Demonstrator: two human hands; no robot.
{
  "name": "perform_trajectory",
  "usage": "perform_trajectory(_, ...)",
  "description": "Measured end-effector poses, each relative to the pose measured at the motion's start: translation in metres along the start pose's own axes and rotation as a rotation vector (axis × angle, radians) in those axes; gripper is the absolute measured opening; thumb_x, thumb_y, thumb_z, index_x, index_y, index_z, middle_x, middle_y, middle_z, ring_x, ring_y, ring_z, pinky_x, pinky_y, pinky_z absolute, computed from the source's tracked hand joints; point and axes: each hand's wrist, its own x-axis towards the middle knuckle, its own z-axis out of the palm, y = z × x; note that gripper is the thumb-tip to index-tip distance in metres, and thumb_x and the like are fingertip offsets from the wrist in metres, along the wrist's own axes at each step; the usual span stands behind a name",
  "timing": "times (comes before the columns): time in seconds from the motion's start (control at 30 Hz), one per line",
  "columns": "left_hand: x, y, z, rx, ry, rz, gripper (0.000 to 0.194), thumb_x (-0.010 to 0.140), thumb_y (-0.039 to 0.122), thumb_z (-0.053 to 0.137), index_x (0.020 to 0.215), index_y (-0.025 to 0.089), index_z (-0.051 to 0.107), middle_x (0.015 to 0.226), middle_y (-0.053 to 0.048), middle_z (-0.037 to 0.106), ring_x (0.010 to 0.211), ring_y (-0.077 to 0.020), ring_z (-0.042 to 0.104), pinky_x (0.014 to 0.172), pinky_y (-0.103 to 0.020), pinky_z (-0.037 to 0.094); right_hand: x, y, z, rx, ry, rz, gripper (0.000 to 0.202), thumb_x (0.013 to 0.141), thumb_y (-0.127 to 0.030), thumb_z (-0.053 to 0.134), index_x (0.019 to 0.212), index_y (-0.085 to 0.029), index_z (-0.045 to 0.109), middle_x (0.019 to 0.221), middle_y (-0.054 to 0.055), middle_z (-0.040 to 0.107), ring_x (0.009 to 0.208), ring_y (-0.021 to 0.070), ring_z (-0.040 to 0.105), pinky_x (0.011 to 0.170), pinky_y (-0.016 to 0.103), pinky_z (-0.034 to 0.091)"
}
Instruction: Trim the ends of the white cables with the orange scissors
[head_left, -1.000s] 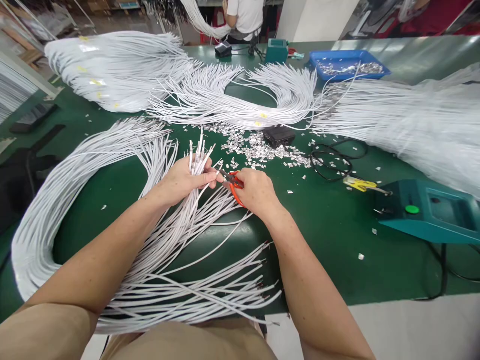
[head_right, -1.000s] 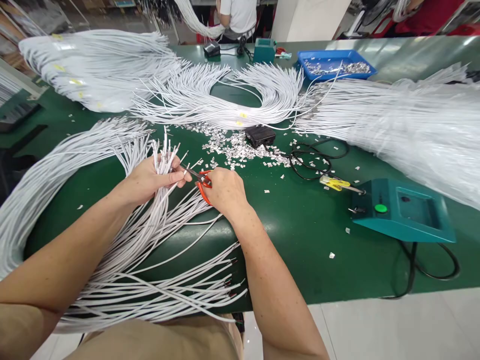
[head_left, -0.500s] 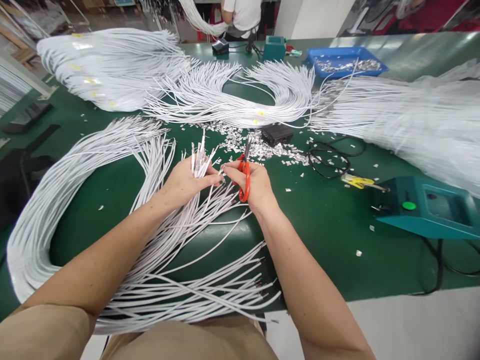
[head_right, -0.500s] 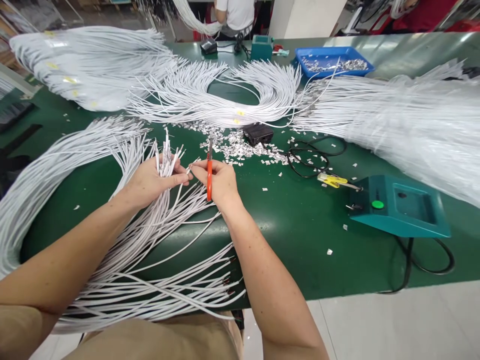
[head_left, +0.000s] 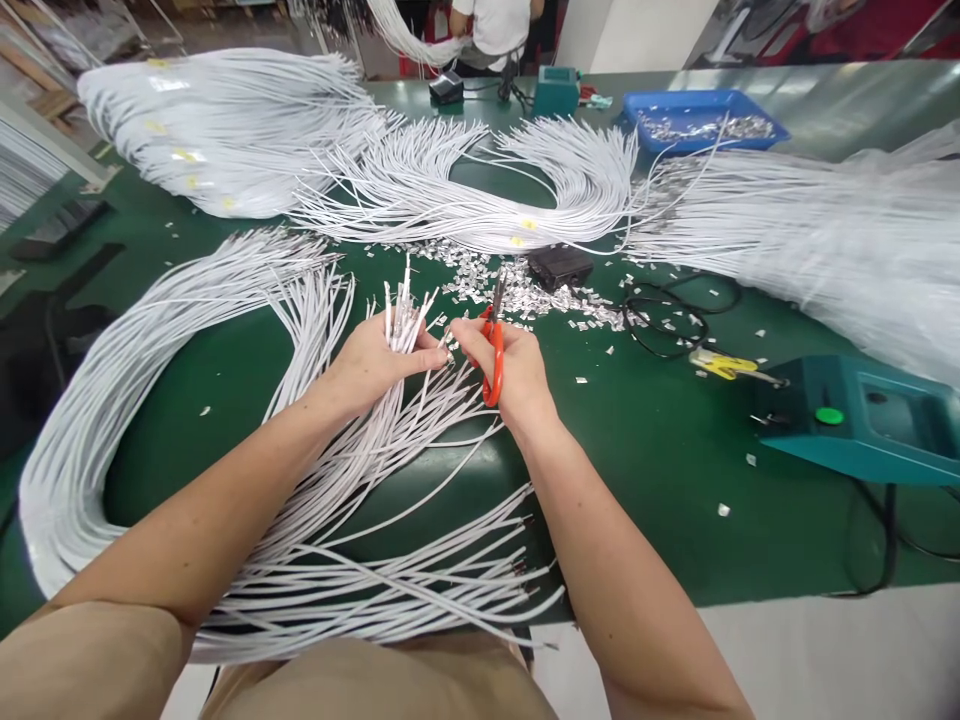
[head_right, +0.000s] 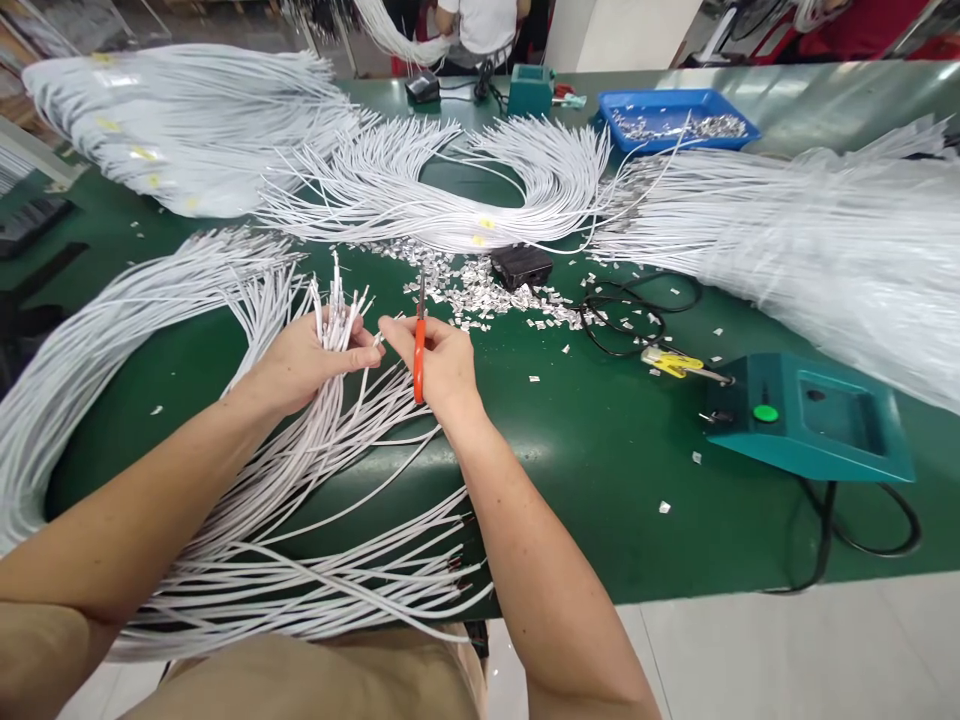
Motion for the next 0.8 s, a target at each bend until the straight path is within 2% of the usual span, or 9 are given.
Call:
perform_trajectory(0.1,-0.001,0.001,0.0,0.031,0.023,-0.011,0.037,0.058,0.034,0.084,0.079,0.017,0.058,0.071,0.001,0.065,0.066,-0.0157,0.062,0.07,-0.031,0.048,0.0,0.002,0.001,-0.046,0.002,-0.024,0.015,0.069,-0.031,0.067,0.072,-0.017,0.071,0.075,0.0,0.068,0.072,0.0131,0.06,0.072,0.027,0.045)
perform_trajectory(0.2,-0.002,0.004,0.002,-0.106,-0.041,-0.023,0.037,0.059,0.031,0.083,0.079,0.018,0.055,0.07,0.002,0.065,0.066,-0.0157,0.064,0.073,-0.032,0.05,0.003,0.008,0.0,-0.083,0.014,-0.019,0.016,0.069,-0.03,0.065,0.075,-0.017,0.071,0.077,0.0,0.069,0.073,0.0137,0.061,0.073,0.027,0.045)
perform_trajectory(0.3,-0.002,0.007,0.001,-0.207,-0.099,-0.03,0.034,0.062,0.029,0.082,0.078,0.018,0.054,0.072,0.001,0.066,0.068,-0.0151,0.066,0.076,-0.032,0.051,0.008,0.015,-0.005,-0.221,0.079,-0.027,0.02,0.072,-0.036,0.064,0.072,-0.016,0.07,0.071,0.0,0.067,0.07,0.0141,0.059,0.07,0.027,0.043)
perform_trajectory(0.37,-0.001,0.007,-0.001,-0.216,-0.116,-0.05,0.033,0.063,0.029,0.081,0.085,0.018,0.059,0.076,-0.001,0.067,0.071,-0.0157,0.067,0.076,-0.032,0.052,0.01,0.016,-0.009,-0.365,0.118,-0.053,0.024,0.075,-0.039,0.062,0.071,-0.016,0.07,0.069,0.0,0.065,0.068,0.0145,0.057,0.068,0.027,0.042)
perform_trajectory(0.43,0.0,0.006,-0.004,-0.199,-0.141,-0.068,0.04,0.063,0.03,0.081,0.098,0.018,0.064,0.08,-0.002,0.068,0.074,-0.0169,0.067,0.074,-0.032,0.053,0.01,0.015,-0.014,-0.511,0.124,-0.121,0.022,0.078,-0.036,0.058,0.077,-0.017,0.069,0.076,0.001,0.067,0.072,0.0148,0.058,0.068,0.026,0.042)
perform_trajectory(0.53,0.001,0.004,-0.007,-0.162,-0.165,-0.065,0.051,0.064,0.033,0.081,0.111,0.02,0.066,0.082,-0.002,0.067,0.074,-0.0165,0.065,0.071,-0.03,0.052,0.009,0.011,-0.018,-0.718,0.077,-0.247,0.017,0.081,-0.03,0.055,0.08,-0.018,0.068,0.086,0.003,0.067,0.075,0.0146,0.058,0.067,0.025,0.04)
perform_trajectory(0.67,0.002,0.001,-0.008,-0.114,-0.13,-0.022,0.05,0.063,0.036,0.081,0.109,0.022,0.069,0.081,-0.001,0.064,0.069,-0.0134,0.059,0.068,-0.028,0.049,0.008,0.01,-0.02,-0.981,-0.027,-0.357,0.021,0.084,-0.031,0.054,0.071,-0.018,0.064,0.078,0.004,0.062,0.071,0.0153,0.054,0.061,0.026,0.034)
perform_trajectory(0.8,0.003,0.0,-0.008,-0.054,-0.094,0.02,0.048,0.064,0.035,0.081,0.108,0.021,0.07,0.081,-0.001,0.064,0.068,-0.0124,0.057,0.07,-0.028,0.047,0.007,0.013,-0.022,-1.152,-0.088,-0.474,0.017,0.084,-0.027,0.053,0.079,-0.017,0.066,0.081,0.005,0.062,0.078,0.0175,0.053,0.066,0.029,0.032)
